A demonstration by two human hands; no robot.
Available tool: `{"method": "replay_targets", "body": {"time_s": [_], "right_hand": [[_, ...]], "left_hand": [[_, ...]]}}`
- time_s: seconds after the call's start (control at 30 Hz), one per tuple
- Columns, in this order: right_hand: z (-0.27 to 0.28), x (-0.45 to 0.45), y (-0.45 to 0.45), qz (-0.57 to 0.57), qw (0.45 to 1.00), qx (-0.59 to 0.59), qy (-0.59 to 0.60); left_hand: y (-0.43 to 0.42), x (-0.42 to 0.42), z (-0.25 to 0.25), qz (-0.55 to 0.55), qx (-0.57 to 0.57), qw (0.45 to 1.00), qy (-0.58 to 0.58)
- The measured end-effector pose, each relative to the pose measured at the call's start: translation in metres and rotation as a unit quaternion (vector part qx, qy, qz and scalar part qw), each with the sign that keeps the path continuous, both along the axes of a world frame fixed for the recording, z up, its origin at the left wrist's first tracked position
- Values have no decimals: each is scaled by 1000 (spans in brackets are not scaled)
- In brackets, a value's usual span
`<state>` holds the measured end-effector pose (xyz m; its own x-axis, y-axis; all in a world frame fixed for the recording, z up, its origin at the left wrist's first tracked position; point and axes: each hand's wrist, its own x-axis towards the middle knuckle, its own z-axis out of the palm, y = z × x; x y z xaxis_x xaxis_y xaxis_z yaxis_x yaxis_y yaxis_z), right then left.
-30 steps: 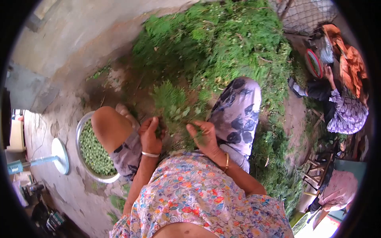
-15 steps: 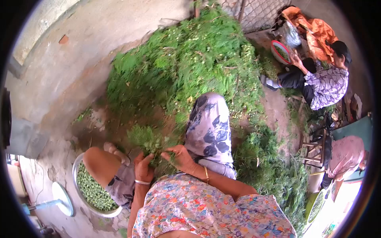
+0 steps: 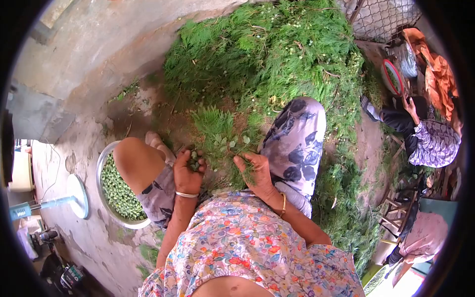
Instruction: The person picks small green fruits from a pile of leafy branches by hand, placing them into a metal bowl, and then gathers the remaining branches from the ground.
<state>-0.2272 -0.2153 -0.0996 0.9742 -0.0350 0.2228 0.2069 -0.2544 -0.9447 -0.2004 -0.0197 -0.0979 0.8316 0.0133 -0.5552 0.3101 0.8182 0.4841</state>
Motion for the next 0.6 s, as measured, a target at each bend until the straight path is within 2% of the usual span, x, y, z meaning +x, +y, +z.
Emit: {"method": "replay_targets", "body": {"time_s": [0.03, 0.1, 0.23, 0.3, 0.33, 0.4, 0.43, 0.47, 0.53, 0.6], "right_hand": [[3, 1, -1, 1, 1000, 0, 2], [10, 4, -2, 36, 996, -25, 82], [19, 5, 7, 44, 994, -80, 58], [20, 3, 10, 60, 994, -49, 83], [15, 2, 10, 60, 993, -49, 84], [1, 1, 7, 97, 987, -93, 87], [1, 1, 7, 97, 987, -93, 88], [2, 1, 8, 112, 986, -72, 97], [5, 2, 9, 125, 985, -52, 106], [11, 3, 8, 186, 975, -102, 68]], "left_hand": [[1, -2, 1, 1, 0, 1000, 2], [4, -4, 3, -19, -73, 995, -58], [0, -6, 8, -65, 4, 994, -89], [-5, -6, 2, -132, 152, 977, -68], [-9, -7, -1, -131, 152, 977, -66], [-20, -8, -5, -135, 349, 916, -145], [-24, -8, -3, -117, 388, 896, -180], [-25, -9, -2, -118, 388, 896, -180], [-25, -10, -1, -144, 480, 851, -156], [-27, -12, 5, -146, 515, 834, -134]]}}
